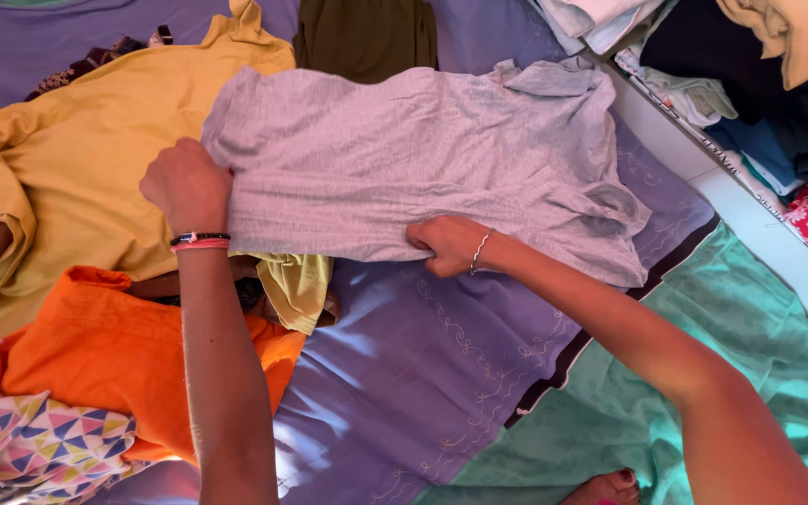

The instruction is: The person folds a pair of olive green pants and a light gray t-shirt on a bed. They smooth the fabric, fold the items into neat rectangles, and place them on a pile of other folded clothes.

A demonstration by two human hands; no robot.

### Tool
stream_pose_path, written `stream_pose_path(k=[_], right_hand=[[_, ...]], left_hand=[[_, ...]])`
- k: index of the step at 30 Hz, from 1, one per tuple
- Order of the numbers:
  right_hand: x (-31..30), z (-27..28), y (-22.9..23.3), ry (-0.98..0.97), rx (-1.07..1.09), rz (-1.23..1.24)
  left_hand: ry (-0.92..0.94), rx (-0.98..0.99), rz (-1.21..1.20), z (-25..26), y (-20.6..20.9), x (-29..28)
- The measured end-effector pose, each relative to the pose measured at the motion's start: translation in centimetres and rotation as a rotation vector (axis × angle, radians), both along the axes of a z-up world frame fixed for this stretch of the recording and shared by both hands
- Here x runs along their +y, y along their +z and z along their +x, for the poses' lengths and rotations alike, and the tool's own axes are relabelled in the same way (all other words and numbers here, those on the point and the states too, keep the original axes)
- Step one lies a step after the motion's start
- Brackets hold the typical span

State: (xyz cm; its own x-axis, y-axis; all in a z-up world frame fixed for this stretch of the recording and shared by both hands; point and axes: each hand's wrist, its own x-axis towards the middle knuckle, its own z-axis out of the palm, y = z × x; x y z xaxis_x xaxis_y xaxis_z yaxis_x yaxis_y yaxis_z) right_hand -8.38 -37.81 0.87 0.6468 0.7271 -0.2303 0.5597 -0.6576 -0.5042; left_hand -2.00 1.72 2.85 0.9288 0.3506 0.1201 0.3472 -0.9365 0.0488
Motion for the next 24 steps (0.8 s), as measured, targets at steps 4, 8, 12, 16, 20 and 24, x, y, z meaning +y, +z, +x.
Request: stream_pose_path(k=[4, 8, 12, 16, 20, 24], right_hand=[[-0.1, 0.6, -0.1, 0.077, 0.168, 0.031], [-1.2, 2.6, -1.5, 0.070, 0.456, -0.065], [-4.9, 9.7, -1.3, -0.202, 0.016, 0.161], [-9.1, 16.2, -1.4, -0.602, -0.566, 0.180], [-12.3, 19.2, -2.5, -0.658, -0.745, -0.094], [-14.1, 20.9, -3.8, -0.570, -0.824, -0.152]], left_hand=[[0.108, 0.119, 0.057, -0.5, -0.9, -1.4], [0.067, -0.132, 0.298, -1.3, -1.5, -3.4], [-0.082, -0.157, 0.341, 1.9, 0.1, -5.6], [-0.260, -0.226, 0.293, 7.2, -0.5, -7.6], [-0.435, -0.099, 0.139, 11.4, -4.4, -8.6], [-0.578, -0.210, -0.266, 14.3, -9.1, -7.0]])
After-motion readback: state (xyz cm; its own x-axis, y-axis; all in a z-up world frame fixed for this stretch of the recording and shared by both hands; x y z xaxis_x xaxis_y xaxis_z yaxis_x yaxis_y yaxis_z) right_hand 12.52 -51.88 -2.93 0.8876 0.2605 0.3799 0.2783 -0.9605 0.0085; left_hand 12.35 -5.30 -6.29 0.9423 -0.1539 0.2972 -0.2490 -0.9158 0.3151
